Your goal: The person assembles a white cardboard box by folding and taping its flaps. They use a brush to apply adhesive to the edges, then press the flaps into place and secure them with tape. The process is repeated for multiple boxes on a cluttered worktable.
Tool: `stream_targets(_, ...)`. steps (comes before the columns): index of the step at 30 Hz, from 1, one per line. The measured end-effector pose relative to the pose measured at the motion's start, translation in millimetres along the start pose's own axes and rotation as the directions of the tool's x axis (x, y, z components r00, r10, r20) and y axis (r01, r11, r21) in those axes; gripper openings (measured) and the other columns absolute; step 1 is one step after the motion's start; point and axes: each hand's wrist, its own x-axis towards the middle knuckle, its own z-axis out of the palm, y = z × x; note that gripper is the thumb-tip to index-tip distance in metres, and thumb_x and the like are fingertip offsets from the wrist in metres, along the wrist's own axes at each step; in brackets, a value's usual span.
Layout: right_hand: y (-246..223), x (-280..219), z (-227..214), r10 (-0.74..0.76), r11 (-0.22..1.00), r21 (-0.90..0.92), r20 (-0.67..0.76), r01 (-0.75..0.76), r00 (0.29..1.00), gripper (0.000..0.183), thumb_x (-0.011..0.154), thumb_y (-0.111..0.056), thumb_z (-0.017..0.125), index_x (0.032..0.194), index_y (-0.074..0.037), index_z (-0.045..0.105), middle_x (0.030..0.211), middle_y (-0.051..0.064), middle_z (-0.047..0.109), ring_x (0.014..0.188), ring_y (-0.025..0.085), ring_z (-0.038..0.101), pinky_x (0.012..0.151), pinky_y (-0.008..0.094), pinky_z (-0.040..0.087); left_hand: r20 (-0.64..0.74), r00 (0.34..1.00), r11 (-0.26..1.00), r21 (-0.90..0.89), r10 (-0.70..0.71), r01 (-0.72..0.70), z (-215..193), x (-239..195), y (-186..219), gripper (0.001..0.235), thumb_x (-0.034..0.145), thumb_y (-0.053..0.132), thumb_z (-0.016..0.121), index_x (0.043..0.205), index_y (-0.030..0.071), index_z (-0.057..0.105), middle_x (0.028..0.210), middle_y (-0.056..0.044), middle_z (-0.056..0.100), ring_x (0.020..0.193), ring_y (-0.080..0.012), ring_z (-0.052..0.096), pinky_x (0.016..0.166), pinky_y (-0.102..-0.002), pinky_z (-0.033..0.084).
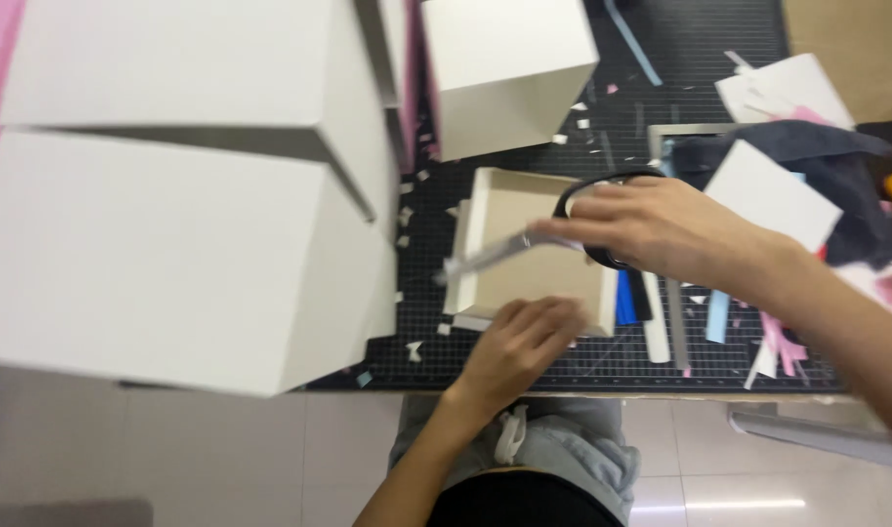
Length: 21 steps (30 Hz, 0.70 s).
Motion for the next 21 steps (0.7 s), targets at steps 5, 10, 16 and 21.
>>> stream_targets(5,-14.1,-85.1,12.5,0.781,0.448,0.681,0.018,-0.579,0.625,0.087,0.07,0.019,0.055,0.146,-0.023,0.052,0.126,0.007,0.067,0.102,0.021,0.067,0.079,0.033,0.052,0.127,0.982,0.988,-0.044,-0.141,0.148,-28.8,0.5,-11.8,0.026,0.09,-0.004,0.056,0.111,0.003,0.069,0.097,-0.012,0.063,0.086,-0.0303,0.059,0.079,-0.041,0.049)
stream_targets(10,-36.2,-155.7,169.4,0.933,0.241,0.683,0.032,-0.689,0.358,0.076,0.061,0.007,0.056,0.133,-0.017,0.063,0.129,0.007,0.066,0.114,0.025,0.063,0.094,0.034,0.048,0.143,0.99,0.997,0.077,0.001,-0.012,-17.4,28.8,8.1,0.015,0.097,0.0,0.053,0.098,0.005,0.067,0.083,-0.003,0.057,0.066,-0.0209,0.051,0.055,-0.034,0.043)
stream_targets(16,-59.5,-189.0,175.8,0.989,0.144,0.792,-0.092,-0.594,0.116,0.044,0.088,-0.01,0.067,0.131,-0.01,0.061,0.129,0.013,0.057,0.114,0.029,0.059,0.098,0.041,0.049,-0.032,0.999,0.951,0.307,-0.024,0.033,62.4,8.8,17.8,0.03,0.093,0.005,0.046,0.1,0.018,0.072,0.072,0.003,0.052,0.049,-0.0171,0.044,0.039,-0.03,0.034)
stream_targets(21,-25.2,-323.9,178.4,0.489,-0.327,0.544,-0.603,-0.773,-0.631,0.092,0.072,-0.004,0.086,0.152,-0.011,0.04,0.117,0.024,0.044,0.107,0.04,0.04,0.091,0.048,0.034,0.057,0.965,0.959,0.143,-0.256,0.246,103.9,-2.0,9.9,0.069,0.057,0.003,0.051,0.12,0.025,0.07,0.097,0.001,0.062,0.071,-0.0196,0.057,0.066,-0.03,0.055)
